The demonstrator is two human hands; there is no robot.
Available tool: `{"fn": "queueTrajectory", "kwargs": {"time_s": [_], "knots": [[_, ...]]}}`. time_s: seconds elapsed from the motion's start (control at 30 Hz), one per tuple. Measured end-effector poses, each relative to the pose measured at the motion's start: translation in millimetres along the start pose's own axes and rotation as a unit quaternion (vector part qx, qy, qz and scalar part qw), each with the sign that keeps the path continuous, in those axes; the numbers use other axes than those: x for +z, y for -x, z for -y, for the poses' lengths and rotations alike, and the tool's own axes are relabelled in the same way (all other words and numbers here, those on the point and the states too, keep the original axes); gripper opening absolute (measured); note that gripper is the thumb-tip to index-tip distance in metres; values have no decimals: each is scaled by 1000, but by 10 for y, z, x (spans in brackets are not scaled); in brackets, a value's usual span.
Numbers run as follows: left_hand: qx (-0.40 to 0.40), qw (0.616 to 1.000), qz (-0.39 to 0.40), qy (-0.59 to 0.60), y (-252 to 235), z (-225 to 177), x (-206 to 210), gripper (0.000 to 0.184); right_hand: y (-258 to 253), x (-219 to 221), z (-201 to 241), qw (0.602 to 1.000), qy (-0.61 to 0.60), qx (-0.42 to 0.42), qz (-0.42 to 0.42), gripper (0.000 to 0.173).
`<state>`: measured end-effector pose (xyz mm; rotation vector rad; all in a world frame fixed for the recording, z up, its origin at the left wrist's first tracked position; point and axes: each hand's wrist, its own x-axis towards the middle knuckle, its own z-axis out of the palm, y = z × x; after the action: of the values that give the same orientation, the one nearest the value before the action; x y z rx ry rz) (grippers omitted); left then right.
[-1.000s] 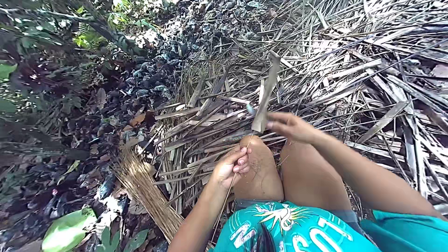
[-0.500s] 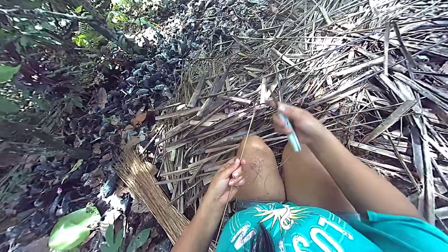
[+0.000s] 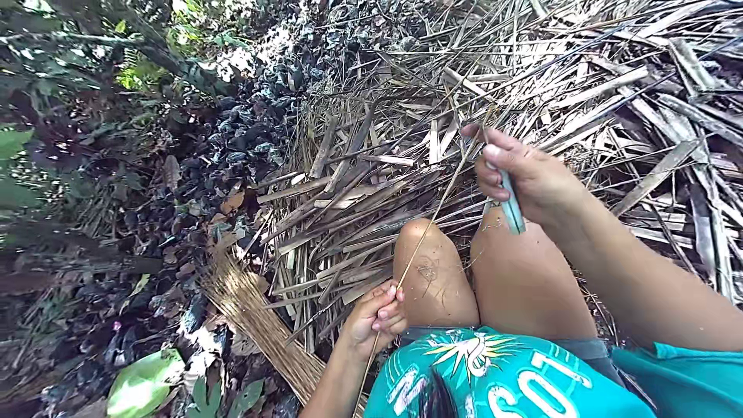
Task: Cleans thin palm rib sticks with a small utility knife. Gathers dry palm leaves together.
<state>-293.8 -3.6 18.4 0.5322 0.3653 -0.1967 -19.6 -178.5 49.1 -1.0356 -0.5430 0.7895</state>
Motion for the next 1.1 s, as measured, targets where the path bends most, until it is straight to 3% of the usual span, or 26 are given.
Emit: {"fn": "queueTrajectory", "kwargs": {"time_s": [0.07, 0.13, 0.2, 0.33, 0.43, 0.5, 0.63, 0.67, 0.73, 0.77, 0.83, 0.9, 1.0, 1.1], "knots": [[-6, 999, 15, 33, -23, -10, -6, 8, 224, 245, -151, 994, 4, 89, 68, 37], [-3, 999, 21, 42, -60, -26, 38, 8, 455, 532, -346, 959, 37, 207, 189, 42], [-4, 999, 33, 39, -75, -43, 59, 7, 535, 644, -414, 939, 56, 230, 251, 43], [-19, 998, 55, 0, 43, -39, -72, 8, 232, 177, -85, 991, 68, 73, 95, 37], [-30, 998, 46, -2, 129, -23, -162, 8, 55, -75, 107, 998, 40, -19, 40, 38], [-28, 999, 38, 0, 150, -19, -198, 8, 110, -16, 69, 998, 17, 0, 57, 39], [-27, 999, 44, 1, 114, -54, -219, 9, 358, 314, -228, 964, 18, 178, 196, 37], [-29, 998, 47, -3, 111, -60, -239, 8, 348, 301, -242, 959, 32, 182, 214, 36], [-35, 998, 47, -12, 142, -50, -308, 7, 188, 6, -160, 982, 53, 83, 159, 34], [-36, 998, 44, -17, 175, -38, -350, 8, 61, -216, -96, 995, 41, 14, 92, 32], [-22, 998, 7, -52, 236, -15, -366, 7, -84, -506, 199, 996, 48, -44, -62, 28], [24, 990, -51, -130, 227, -2, -276, 8, -42, -474, 323, 987, 77, -66, -123, 37], [125, 944, -140, -271, 116, 54, -33, 13, 312, 155, 0, 993, 101, 58, -23, 58], [195, 912, -159, -325, 0, 96, 194, 13, 608, 720, -436, 960, 70, 210, 169, 55]]}}
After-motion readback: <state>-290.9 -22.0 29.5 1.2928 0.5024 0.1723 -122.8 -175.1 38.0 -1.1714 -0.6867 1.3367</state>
